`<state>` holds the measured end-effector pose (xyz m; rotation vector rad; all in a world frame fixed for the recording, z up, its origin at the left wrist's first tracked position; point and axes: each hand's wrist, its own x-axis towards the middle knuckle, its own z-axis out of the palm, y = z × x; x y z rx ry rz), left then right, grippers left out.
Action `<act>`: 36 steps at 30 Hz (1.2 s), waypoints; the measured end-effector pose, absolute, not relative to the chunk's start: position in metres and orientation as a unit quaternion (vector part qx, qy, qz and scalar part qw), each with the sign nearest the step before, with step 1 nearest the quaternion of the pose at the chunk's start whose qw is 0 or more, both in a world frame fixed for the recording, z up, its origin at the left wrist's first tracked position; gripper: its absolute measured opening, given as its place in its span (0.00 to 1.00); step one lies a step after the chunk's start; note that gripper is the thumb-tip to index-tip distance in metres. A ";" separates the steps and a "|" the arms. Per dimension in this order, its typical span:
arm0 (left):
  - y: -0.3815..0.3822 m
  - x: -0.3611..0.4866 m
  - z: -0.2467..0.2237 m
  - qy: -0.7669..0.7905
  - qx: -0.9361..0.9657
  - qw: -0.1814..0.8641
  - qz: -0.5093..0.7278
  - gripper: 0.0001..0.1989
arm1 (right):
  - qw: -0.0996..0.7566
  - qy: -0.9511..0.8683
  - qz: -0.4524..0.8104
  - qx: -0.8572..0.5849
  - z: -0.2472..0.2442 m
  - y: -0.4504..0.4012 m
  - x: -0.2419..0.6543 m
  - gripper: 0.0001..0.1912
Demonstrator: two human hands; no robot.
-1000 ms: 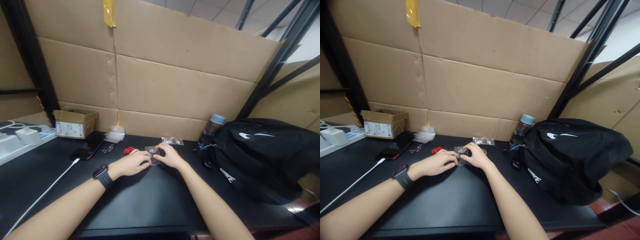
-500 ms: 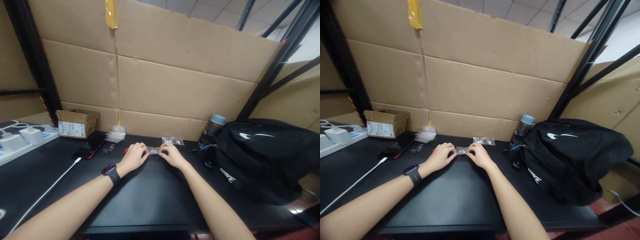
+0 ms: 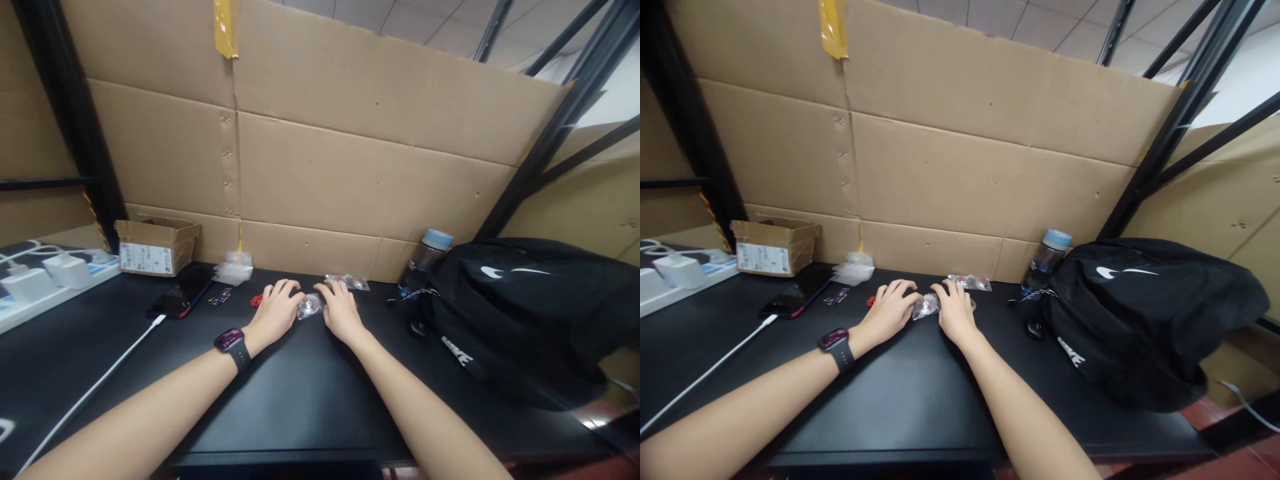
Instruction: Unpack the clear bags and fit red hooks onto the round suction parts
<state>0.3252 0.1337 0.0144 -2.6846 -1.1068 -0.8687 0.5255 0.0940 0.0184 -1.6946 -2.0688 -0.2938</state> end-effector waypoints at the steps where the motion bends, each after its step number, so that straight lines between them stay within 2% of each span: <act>1: 0.134 0.325 0.013 -0.361 -0.887 0.054 -0.282 0.16 | 0.210 -0.761 -0.108 -0.604 0.018 0.093 0.525 0.30; 5: 0.134 0.324 0.009 -0.366 -0.890 0.020 -0.273 0.16 | 0.186 -0.773 -0.085 -0.601 0.015 0.093 0.525 0.23; 9: 0.134 0.324 0.009 -0.382 -0.877 0.005 -0.291 0.09 | 0.208 -0.754 -0.053 -0.620 0.012 0.096 0.528 0.12; 12: 0.136 0.324 0.010 -0.395 -0.865 -0.003 -0.309 0.08 | 0.225 -0.749 -0.027 -0.622 0.011 0.100 0.533 0.08; 18: 0.147 0.323 0.007 -0.441 -0.835 -0.049 -0.324 0.13 | 0.280 -0.717 -0.026 -0.638 0.012 0.104 0.536 0.14; 25: 0.150 0.325 0.004 -0.455 -0.828 -0.038 -0.326 0.12 | 0.312 -0.672 -0.083 -0.666 0.011 0.108 0.532 0.14; 29: 0.145 0.326 0.010 -0.450 -0.826 -0.011 -0.341 0.08 | 0.303 -0.674 -0.066 -0.670 0.013 0.113 0.530 0.12; 33: 0.144 0.325 0.015 -0.440 -0.827 0.017 -0.349 0.17 | 0.291 -0.678 -0.083 -0.670 0.016 0.113 0.531 0.17; 36: 0.147 0.324 0.013 -0.423 -0.842 0.018 -0.334 0.18 | 0.259 -0.707 -0.091 -0.652 0.018 0.111 0.534 0.19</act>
